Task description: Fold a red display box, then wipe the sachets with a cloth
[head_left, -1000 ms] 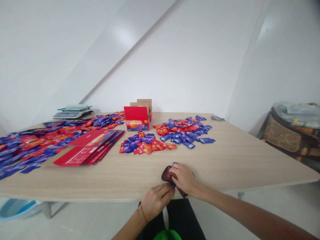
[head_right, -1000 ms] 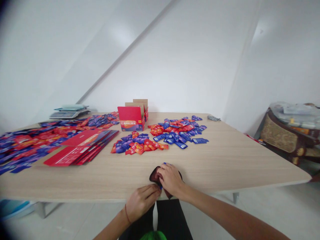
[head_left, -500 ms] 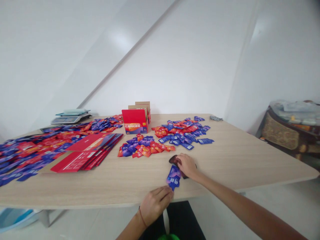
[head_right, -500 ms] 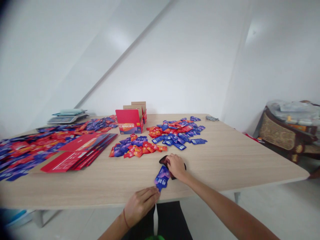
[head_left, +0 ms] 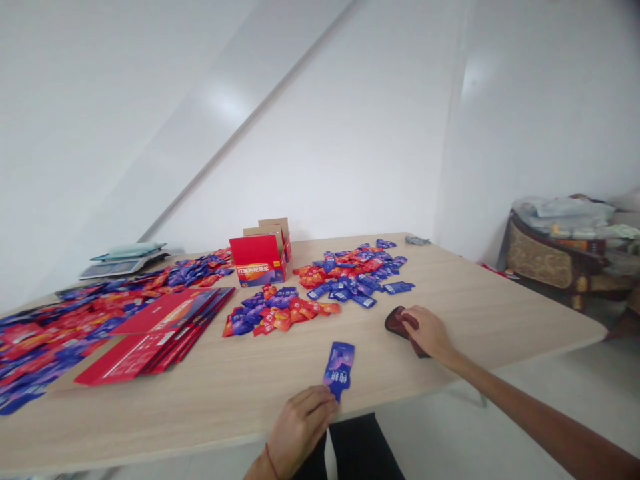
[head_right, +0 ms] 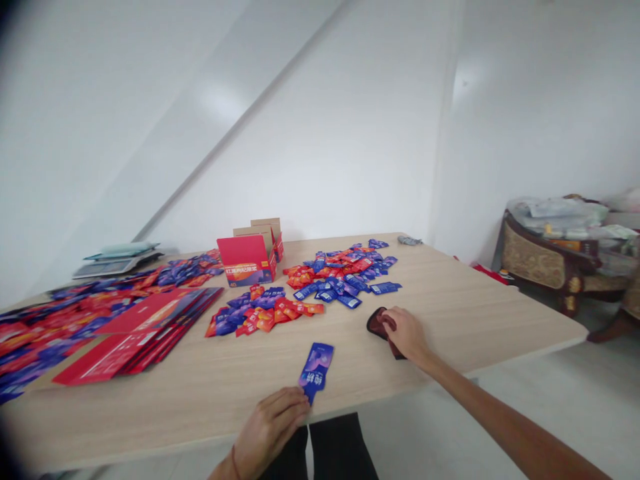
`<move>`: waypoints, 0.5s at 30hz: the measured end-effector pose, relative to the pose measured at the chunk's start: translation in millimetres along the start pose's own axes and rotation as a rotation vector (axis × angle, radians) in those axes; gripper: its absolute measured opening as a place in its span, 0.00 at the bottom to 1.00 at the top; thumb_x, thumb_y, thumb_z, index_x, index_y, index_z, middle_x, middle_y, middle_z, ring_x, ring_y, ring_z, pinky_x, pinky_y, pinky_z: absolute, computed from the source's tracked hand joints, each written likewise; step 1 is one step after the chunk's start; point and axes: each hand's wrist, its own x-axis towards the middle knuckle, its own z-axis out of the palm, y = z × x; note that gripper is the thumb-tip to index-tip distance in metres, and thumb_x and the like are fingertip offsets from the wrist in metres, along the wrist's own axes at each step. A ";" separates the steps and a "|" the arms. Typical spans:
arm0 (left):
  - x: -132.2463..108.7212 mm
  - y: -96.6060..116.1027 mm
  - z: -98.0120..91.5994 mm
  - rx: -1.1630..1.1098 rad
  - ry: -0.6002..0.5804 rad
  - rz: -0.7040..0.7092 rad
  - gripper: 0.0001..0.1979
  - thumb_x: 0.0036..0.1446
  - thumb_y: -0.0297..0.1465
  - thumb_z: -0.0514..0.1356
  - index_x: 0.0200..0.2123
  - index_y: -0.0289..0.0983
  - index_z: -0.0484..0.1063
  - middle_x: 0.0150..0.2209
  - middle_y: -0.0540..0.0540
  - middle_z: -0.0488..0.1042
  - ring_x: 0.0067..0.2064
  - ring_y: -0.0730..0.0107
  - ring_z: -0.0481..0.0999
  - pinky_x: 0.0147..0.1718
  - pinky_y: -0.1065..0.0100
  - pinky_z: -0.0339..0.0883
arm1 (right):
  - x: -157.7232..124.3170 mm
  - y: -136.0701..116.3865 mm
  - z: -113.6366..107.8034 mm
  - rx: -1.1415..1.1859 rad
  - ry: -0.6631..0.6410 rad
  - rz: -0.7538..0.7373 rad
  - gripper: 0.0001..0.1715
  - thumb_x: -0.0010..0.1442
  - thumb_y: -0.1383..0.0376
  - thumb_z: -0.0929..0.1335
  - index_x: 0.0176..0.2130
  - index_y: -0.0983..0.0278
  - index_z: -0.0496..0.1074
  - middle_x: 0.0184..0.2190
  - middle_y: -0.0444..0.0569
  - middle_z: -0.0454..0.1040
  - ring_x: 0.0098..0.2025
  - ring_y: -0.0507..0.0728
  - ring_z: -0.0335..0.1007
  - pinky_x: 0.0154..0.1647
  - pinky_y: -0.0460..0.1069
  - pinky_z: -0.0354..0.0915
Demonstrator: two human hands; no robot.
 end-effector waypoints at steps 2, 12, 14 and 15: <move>7.6 4.2 -6.6 -0.061 -0.004 -0.083 0.12 0.72 0.28 0.55 0.52 0.41 0.76 0.47 0.43 0.80 0.51 0.64 0.80 0.52 0.66 0.77 | -11.0 25.4 -4.5 -0.019 0.026 0.023 0.12 0.65 0.63 0.65 0.41 0.59 0.78 0.43 0.50 0.79 0.46 0.60 0.73 0.49 0.51 0.63; 99.7 14.7 6.4 0.470 -0.515 -0.738 0.22 0.65 0.47 0.61 0.49 0.34 0.76 0.46 0.33 0.78 0.50 0.41 0.77 0.46 0.48 0.73 | -32.1 50.5 -7.7 -0.030 0.067 0.085 0.14 0.67 0.62 0.64 0.45 0.59 0.78 0.45 0.51 0.80 0.48 0.61 0.74 0.49 0.52 0.65; 113.6 14.1 13.4 0.509 -0.613 -0.793 0.26 0.64 0.48 0.61 0.49 0.31 0.76 0.47 0.30 0.77 0.52 0.38 0.76 0.45 0.47 0.72 | -32.0 49.0 -7.4 -0.034 0.067 0.087 0.14 0.67 0.62 0.64 0.45 0.60 0.78 0.45 0.51 0.79 0.48 0.61 0.73 0.50 0.52 0.65; 118.5 13.2 16.3 0.506 -0.650 -0.808 0.27 0.64 0.49 0.61 0.50 0.29 0.75 0.48 0.28 0.76 0.52 0.37 0.76 0.46 0.47 0.72 | -32.0 48.6 -7.4 -0.036 0.066 0.090 0.14 0.67 0.62 0.64 0.45 0.60 0.78 0.45 0.52 0.79 0.48 0.61 0.73 0.50 0.53 0.64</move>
